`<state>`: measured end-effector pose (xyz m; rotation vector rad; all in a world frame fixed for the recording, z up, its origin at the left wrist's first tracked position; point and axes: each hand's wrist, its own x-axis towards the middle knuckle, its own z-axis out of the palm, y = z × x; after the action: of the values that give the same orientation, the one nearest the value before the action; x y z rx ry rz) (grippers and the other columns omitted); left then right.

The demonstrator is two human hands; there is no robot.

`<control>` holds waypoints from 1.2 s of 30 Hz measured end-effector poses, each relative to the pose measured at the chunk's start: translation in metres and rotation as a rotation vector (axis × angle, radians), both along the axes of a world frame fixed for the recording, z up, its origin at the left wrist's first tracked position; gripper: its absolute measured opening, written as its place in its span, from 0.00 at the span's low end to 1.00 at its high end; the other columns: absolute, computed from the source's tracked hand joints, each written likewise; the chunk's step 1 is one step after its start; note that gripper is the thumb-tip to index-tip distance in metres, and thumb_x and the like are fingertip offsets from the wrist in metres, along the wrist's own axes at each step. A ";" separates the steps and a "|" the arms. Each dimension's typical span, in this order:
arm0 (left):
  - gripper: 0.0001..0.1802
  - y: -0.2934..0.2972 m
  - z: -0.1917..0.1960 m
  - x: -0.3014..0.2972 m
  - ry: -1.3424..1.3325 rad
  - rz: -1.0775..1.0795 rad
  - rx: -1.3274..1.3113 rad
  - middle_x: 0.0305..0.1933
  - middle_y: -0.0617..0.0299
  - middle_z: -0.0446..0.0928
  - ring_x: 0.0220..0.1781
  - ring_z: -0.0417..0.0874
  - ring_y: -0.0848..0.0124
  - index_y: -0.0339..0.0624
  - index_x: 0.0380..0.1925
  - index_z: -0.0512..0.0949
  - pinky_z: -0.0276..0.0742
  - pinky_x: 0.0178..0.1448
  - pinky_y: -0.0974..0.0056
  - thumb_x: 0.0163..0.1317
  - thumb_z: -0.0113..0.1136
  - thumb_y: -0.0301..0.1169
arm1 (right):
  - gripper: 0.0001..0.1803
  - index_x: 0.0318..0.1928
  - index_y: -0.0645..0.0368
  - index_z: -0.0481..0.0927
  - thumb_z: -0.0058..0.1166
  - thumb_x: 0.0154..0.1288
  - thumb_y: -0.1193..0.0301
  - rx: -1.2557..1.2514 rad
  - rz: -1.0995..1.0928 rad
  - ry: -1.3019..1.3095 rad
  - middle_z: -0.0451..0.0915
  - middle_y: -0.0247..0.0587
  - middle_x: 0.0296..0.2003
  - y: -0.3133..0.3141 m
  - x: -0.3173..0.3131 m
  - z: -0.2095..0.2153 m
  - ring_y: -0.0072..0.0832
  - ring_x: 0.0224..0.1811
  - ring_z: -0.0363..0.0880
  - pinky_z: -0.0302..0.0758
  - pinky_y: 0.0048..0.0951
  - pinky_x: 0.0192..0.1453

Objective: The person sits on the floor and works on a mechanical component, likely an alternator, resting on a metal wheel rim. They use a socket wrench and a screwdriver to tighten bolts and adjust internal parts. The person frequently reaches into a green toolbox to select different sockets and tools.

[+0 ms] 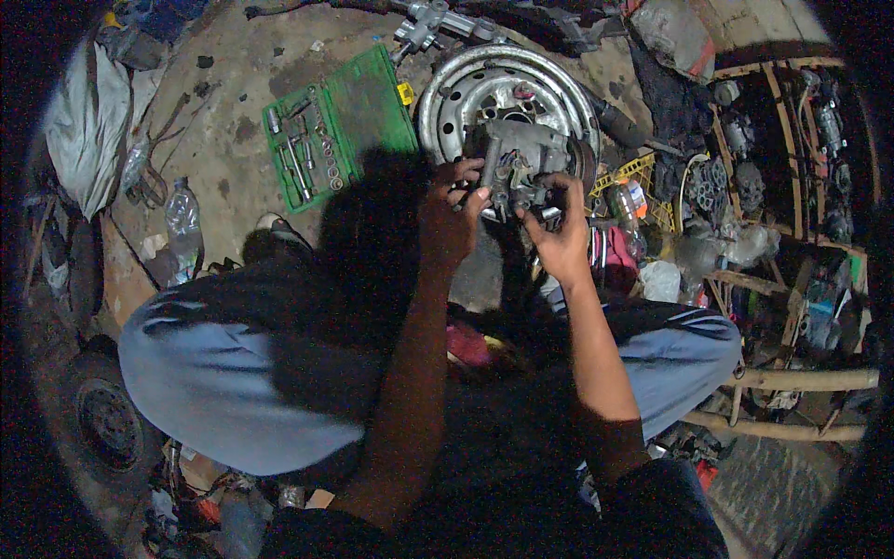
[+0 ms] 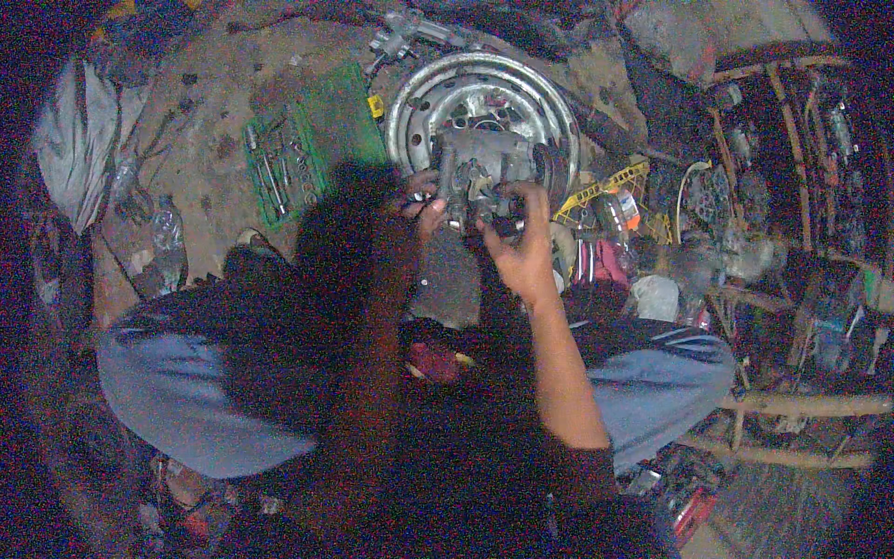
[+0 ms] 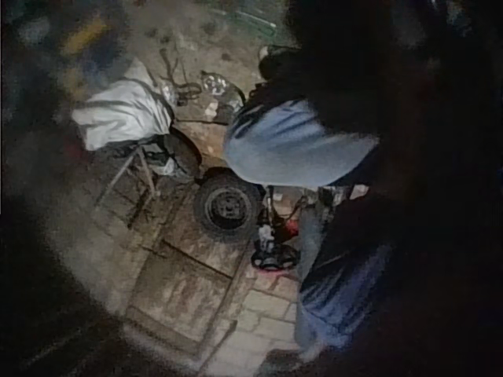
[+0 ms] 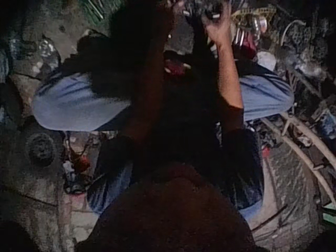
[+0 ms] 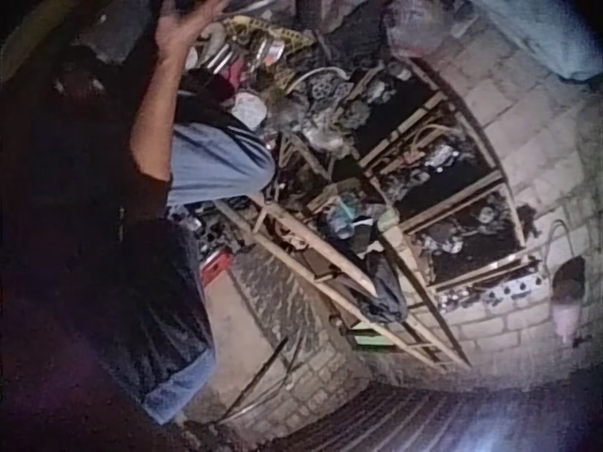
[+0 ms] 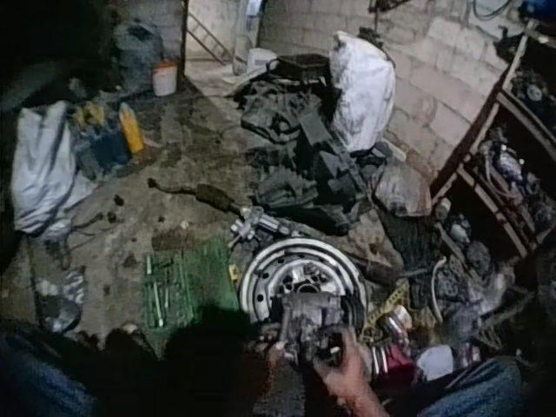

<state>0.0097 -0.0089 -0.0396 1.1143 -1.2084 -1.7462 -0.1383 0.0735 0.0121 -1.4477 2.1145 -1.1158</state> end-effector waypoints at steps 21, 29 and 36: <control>0.18 0.010 -0.016 -0.014 0.177 0.191 0.002 0.45 0.56 0.77 0.43 0.84 0.67 0.42 0.52 0.77 0.87 0.42 0.65 0.62 0.60 0.19 | 0.21 0.51 0.60 0.84 0.62 0.54 0.72 0.142 -0.097 -0.216 0.61 0.55 0.63 0.005 0.007 -0.024 0.50 0.70 0.58 0.55 0.39 0.75; 0.18 0.006 0.003 -0.005 -0.053 0.106 -0.278 0.44 0.58 0.77 0.42 0.84 0.69 0.43 0.51 0.77 0.87 0.40 0.66 0.61 0.59 0.18 | 0.19 0.51 0.60 0.83 0.62 0.58 0.72 0.109 -0.135 -0.361 0.63 0.50 0.62 0.007 0.008 -0.025 0.45 0.69 0.61 0.57 0.35 0.74; 0.18 0.006 -0.011 -0.009 0.108 0.113 -0.085 0.44 0.59 0.76 0.43 0.84 0.69 0.42 0.53 0.76 0.87 0.42 0.65 0.62 0.60 0.19 | 0.21 0.53 0.60 0.82 0.63 0.59 0.70 0.107 -0.102 -0.415 0.64 0.49 0.61 0.006 0.009 -0.021 0.45 0.68 0.62 0.58 0.37 0.73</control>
<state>0.0005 -0.0032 -0.0505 1.0062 -1.1221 -1.6332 -0.1296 0.0800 -0.0087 -0.9689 1.9324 -1.1983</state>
